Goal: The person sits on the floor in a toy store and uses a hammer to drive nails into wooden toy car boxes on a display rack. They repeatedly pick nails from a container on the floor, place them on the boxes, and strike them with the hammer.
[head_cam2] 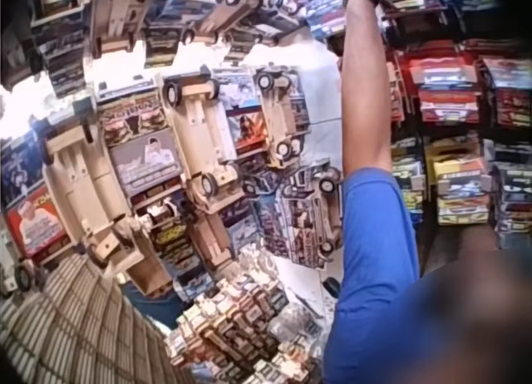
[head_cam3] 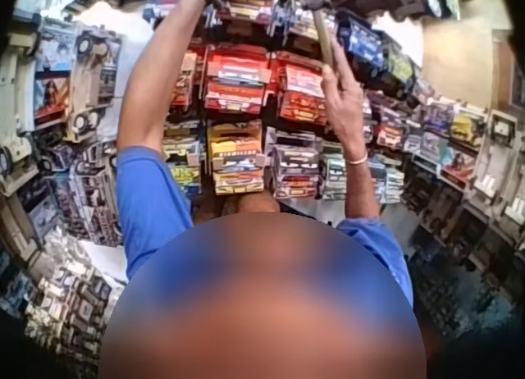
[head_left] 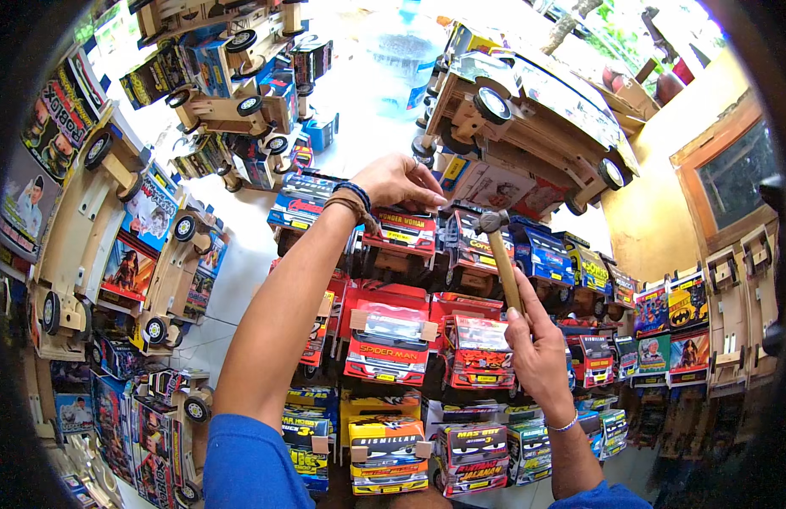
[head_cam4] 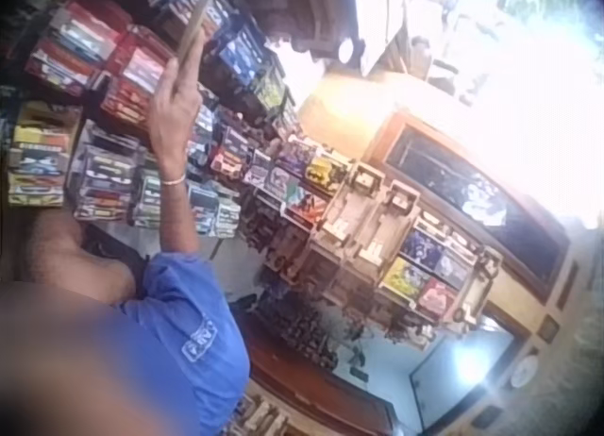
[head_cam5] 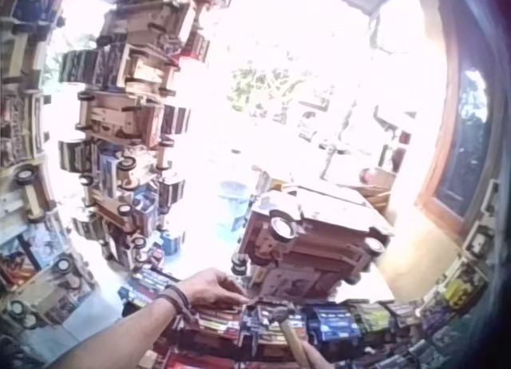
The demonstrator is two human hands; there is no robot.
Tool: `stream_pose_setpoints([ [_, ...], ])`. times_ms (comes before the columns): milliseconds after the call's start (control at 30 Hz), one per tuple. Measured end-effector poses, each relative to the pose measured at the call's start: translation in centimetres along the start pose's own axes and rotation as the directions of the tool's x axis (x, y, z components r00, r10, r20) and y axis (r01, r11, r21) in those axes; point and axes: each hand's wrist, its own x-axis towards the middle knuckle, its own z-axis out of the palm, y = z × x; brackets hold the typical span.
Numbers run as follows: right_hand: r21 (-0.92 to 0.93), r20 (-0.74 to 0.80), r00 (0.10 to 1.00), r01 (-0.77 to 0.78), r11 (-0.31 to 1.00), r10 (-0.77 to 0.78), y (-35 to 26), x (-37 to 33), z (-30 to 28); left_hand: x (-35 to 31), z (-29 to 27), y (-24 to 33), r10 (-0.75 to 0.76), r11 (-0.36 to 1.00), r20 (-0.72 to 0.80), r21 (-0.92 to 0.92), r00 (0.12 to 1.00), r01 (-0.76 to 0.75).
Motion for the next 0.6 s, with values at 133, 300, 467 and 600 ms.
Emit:
stream_pose_setpoints([
  [133, -0.027, -0.009, 1.0, 0.006, 1.0, -0.006, -0.41, -0.15, -0.14, 0.24, 0.53, 0.38, 0.017, 1.0, -0.022, 0.026, 1.0, -0.016],
  [300, -0.033, -0.009, 1.0, -0.004, 0.999, 0.004, -0.55, -0.2, 0.08, 0.25, 0.74, 0.29, 0.029, 0.998, -0.017, -0.047, 0.999, -0.03],
  [467, -0.034, -0.008, 0.999, -0.034, 0.999, 0.034, -0.46, -0.28, 0.35, 0.39, 0.97, -0.05, 0.041, 0.997, -0.019, -0.068, 0.999, -0.042],
  [600, -0.029, -0.003, 1.0, -0.029, 0.999, 0.029, -0.34, -0.34, 0.2, 0.75, 0.84, -0.45, 0.07, 0.997, -0.019, -0.02, 0.997, -0.071],
])
